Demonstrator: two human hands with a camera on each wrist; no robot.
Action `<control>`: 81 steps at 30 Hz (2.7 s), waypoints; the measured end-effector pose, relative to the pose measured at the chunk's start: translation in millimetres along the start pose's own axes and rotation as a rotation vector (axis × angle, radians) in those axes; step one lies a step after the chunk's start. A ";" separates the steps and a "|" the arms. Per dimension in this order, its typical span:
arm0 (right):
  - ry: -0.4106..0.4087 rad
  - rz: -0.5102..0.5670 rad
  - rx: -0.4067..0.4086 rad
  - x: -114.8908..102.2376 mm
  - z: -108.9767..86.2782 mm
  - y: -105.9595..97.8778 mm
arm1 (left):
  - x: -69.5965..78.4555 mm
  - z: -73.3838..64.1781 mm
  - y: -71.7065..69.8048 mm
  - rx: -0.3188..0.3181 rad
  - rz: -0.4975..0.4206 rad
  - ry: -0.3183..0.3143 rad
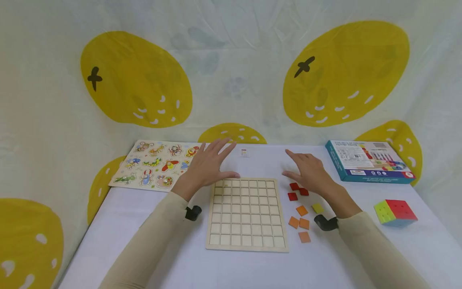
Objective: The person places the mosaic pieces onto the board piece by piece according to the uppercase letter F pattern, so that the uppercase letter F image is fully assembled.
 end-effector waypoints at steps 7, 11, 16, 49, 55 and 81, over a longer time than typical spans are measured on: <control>0.045 0.082 -0.069 18.5 -14.3 7.2 | -8.1 -29.0 0.7 0.006 -0.065 -0.020; 0.071 0.153 -0.106 24.8 -21.4 14.0 | -12.6 -45.2 3.7 0.011 -0.087 -0.034; 0.046 0.176 -0.094 28.9 -28.2 22.1 | -15.2 -63.6 9.5 0.006 -0.103 -0.047; 0.012 0.227 -0.036 29.7 -36.5 45.1 | -3.8 -121.0 64.7 -0.291 -0.299 -0.033; 0.064 0.255 -0.071 34.1 -36.1 46.2 | -4.8 -122.3 67.5 -0.311 -0.280 -0.026; 0.042 0.470 0.013 13.4 -22.6 20.1 | -6.7 -123.7 65.8 -0.349 -0.325 -0.068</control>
Point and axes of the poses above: each hand's wrist, its own z-axis towards the middle knuckle, its own y-axis out of the palm, x = y × z, the point moved 7 cm from there along z, towards the middle knuckle, and after that the axes turned 3 degrees about -y, right-handed, at the moved point
